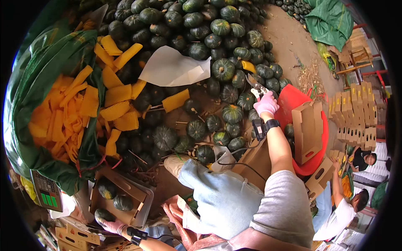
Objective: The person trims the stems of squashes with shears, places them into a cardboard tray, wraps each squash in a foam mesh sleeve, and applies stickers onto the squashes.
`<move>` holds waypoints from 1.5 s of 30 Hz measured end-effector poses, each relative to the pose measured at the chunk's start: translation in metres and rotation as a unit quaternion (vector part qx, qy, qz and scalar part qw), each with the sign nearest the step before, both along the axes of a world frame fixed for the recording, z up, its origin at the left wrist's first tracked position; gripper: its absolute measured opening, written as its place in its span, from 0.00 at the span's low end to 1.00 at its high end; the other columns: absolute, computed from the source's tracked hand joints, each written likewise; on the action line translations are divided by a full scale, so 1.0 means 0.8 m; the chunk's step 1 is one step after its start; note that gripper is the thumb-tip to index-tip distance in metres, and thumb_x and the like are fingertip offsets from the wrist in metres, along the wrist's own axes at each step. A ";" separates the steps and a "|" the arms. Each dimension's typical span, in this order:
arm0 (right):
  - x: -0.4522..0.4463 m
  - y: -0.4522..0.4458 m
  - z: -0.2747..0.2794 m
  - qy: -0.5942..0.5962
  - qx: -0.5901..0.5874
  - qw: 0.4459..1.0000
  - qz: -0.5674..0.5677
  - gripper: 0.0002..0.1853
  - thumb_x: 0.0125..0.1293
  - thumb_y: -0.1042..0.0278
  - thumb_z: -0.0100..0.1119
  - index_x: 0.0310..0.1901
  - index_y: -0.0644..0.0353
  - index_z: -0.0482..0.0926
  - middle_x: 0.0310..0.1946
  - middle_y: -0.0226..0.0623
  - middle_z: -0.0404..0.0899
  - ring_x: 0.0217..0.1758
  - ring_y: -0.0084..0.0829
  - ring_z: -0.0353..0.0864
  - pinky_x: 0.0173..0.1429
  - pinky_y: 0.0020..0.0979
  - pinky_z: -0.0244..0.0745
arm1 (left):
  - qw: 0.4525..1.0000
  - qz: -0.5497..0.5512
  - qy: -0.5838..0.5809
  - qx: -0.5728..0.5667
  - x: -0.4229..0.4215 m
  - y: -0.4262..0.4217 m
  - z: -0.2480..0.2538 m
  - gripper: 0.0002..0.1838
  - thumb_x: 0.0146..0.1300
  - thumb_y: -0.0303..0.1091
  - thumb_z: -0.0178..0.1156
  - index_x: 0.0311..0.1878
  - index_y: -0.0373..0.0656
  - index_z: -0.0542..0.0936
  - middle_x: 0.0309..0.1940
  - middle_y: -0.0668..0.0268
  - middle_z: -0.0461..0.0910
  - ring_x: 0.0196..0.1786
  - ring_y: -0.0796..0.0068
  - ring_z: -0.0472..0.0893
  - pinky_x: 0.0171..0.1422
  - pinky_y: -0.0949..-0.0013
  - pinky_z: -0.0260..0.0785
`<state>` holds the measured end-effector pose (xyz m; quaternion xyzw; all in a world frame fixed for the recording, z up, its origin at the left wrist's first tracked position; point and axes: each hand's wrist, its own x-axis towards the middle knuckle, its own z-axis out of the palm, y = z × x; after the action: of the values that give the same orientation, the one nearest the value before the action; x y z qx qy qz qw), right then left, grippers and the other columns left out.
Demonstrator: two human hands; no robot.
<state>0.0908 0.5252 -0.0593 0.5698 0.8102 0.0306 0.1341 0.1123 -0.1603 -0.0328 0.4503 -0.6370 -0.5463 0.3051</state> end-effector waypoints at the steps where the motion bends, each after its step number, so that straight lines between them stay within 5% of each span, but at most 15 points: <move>1: -0.001 -0.001 0.005 0.004 0.008 1.000 0.002 0.41 0.43 0.57 0.71 0.57 0.62 0.61 0.52 0.48 0.75 0.58 0.43 0.75 0.58 0.44 0.69 | 0.950 -0.094 -0.163 -0.249 0.013 -0.037 -0.035 0.30 0.59 0.37 0.63 0.63 0.33 0.68 0.57 0.52 0.75 0.57 0.57 0.76 0.64 0.63 0.68; 2: 0.000 0.000 0.013 0.030 -0.017 0.999 -0.013 0.41 0.43 0.57 0.71 0.57 0.63 0.61 0.52 0.49 0.76 0.57 0.44 0.76 0.58 0.43 0.70 | 0.807 -0.176 -0.308 -0.471 0.028 -0.073 -0.072 0.35 0.57 0.35 0.65 0.66 0.33 0.65 0.59 0.50 0.72 0.59 0.54 0.75 0.66 0.64 0.66; 5: 0.013 0.017 0.035 0.138 -0.080 0.986 -0.044 0.40 0.43 0.56 0.71 0.55 0.66 0.63 0.51 0.52 0.77 0.54 0.45 0.79 0.59 0.37 0.72 | 0.715 -0.208 -0.498 -0.444 0.029 -0.122 -0.097 0.39 0.54 0.29 0.62 0.69 0.36 0.60 0.62 0.48 0.69 0.61 0.50 0.72 0.68 0.61 0.62; 9: 0.057 0.054 0.000 0.426 -0.340 0.833 -0.097 0.17 0.50 0.59 0.68 0.34 0.58 0.71 0.16 0.28 0.68 0.15 0.32 0.71 0.18 0.34 0.68 | 0.873 -0.095 -0.184 -0.442 -0.017 -0.025 -0.035 0.32 0.64 0.37 0.60 0.69 0.41 0.61 0.63 0.53 0.69 0.60 0.56 0.73 0.64 0.58 0.66; 12: 0.039 -0.023 0.023 0.598 -0.499 0.615 -0.120 0.20 0.54 0.61 0.64 0.46 0.57 0.71 0.34 0.34 0.78 0.23 0.36 0.81 0.15 0.35 0.76 | 0.943 -0.292 0.041 -0.156 -0.063 0.187 0.059 0.27 0.63 0.24 0.57 0.65 0.35 0.64 0.64 0.56 0.66 0.62 0.63 0.69 0.69 0.62 0.59; 13: 0.025 -0.053 0.041 0.563 -0.569 0.593 -0.088 0.24 0.53 0.63 0.64 0.51 0.57 0.71 0.43 0.32 0.77 0.37 0.34 0.82 0.27 0.35 0.80 | 0.868 -0.428 -0.025 -0.249 -0.067 0.213 0.058 0.29 0.59 0.20 0.56 0.66 0.36 0.63 0.63 0.57 0.67 0.63 0.65 0.68 0.68 0.62 0.60; 14: 0.011 -0.077 0.029 0.579 -0.597 0.554 -0.049 0.26 0.50 0.67 0.62 0.53 0.57 0.71 0.45 0.32 0.77 0.42 0.28 0.80 0.40 0.31 0.79 | 0.876 -0.479 0.014 0.053 -0.067 0.251 0.049 0.33 0.55 0.21 0.59 0.66 0.37 0.63 0.63 0.59 0.67 0.64 0.66 0.67 0.68 0.63 0.60; 17: -0.024 -0.167 0.056 0.445 -0.647 0.613 0.085 0.29 0.46 0.70 0.61 0.55 0.61 0.71 0.48 0.32 0.75 0.48 0.25 0.74 0.49 0.28 0.73 | 0.751 -0.581 -0.003 0.314 -0.074 0.325 0.052 0.45 0.50 0.30 0.71 0.70 0.43 0.58 0.66 0.57 0.63 0.70 0.63 0.61 0.72 0.59 0.56; 20: -0.056 -0.229 0.067 0.182 -0.813 0.502 0.233 0.34 0.43 0.70 0.63 0.56 0.66 0.68 0.50 0.35 0.72 0.53 0.29 0.72 0.56 0.31 0.69 | 0.713 -0.630 0.014 0.307 -0.073 0.335 0.043 0.43 0.47 0.32 0.74 0.66 0.41 0.62 0.60 0.60 0.67 0.61 0.70 0.70 0.66 0.64 0.64; 24: -0.063 -0.247 0.078 0.180 -0.817 0.444 0.321 0.38 0.39 0.60 0.72 0.53 0.70 0.69 0.48 0.38 0.73 0.52 0.32 0.72 0.60 0.34 0.66 | 0.657 -0.503 0.106 0.551 -0.043 0.262 0.016 0.40 0.49 0.37 0.74 0.64 0.40 0.65 0.52 0.63 0.75 0.55 0.73 0.75 0.62 0.67 0.67; 28: -0.045 -0.206 0.053 0.203 -0.729 0.557 0.343 0.41 0.40 0.51 0.70 0.57 0.65 0.68 0.51 0.38 0.72 0.54 0.32 0.71 0.60 0.35 0.64 | 0.857 -0.391 0.149 0.303 0.003 0.115 0.046 0.45 0.46 0.55 0.71 0.63 0.40 0.65 0.50 0.60 0.76 0.51 0.67 0.78 0.56 0.63 0.73; 31: -0.046 -0.181 0.056 0.204 -0.623 0.643 0.396 0.37 0.43 0.54 0.68 0.54 0.62 0.68 0.49 0.36 0.72 0.53 0.31 0.70 0.60 0.33 0.64 | 0.982 -0.182 -0.010 0.042 0.023 0.042 0.056 0.34 0.47 0.36 0.73 0.58 0.46 0.70 0.47 0.61 0.77 0.50 0.65 0.77 0.58 0.62 0.70; 33: -0.042 -0.172 0.052 0.225 -0.580 0.671 0.404 0.31 0.43 0.63 0.66 0.52 0.61 0.68 0.47 0.34 0.71 0.52 0.31 0.70 0.61 0.33 0.64 | 0.829 -0.141 -0.345 -0.417 0.041 0.008 0.036 0.33 0.40 0.34 0.74 0.54 0.54 0.74 0.52 0.58 0.73 0.55 0.53 0.72 0.59 0.54 0.66; 40: -0.033 -0.161 0.049 0.292 -0.559 0.674 0.385 0.31 0.42 0.71 0.66 0.52 0.60 0.68 0.48 0.34 0.71 0.53 0.31 0.69 0.63 0.33 0.62 | 0.725 -0.275 -0.529 -0.346 0.065 0.009 -0.032 0.21 0.62 0.39 0.58 0.58 0.48 0.74 0.69 0.47 0.58 0.69 0.38 0.59 0.72 0.51 0.54; 45: -0.026 -0.166 0.050 0.294 -0.559 0.675 0.381 0.30 0.43 0.74 0.64 0.52 0.60 0.68 0.48 0.33 0.71 0.53 0.31 0.70 0.64 0.33 0.62 | 0.857 -0.181 -0.236 -0.420 0.039 0.036 -0.013 0.23 0.62 0.25 0.54 0.62 0.40 0.71 0.63 0.47 0.67 0.70 0.47 0.61 0.72 0.55 0.55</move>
<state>0.0698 0.3923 -0.0190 0.0102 0.8206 -0.5488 0.1592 0.1437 -0.1313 -0.0433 0.2712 -0.9292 -0.1495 0.2017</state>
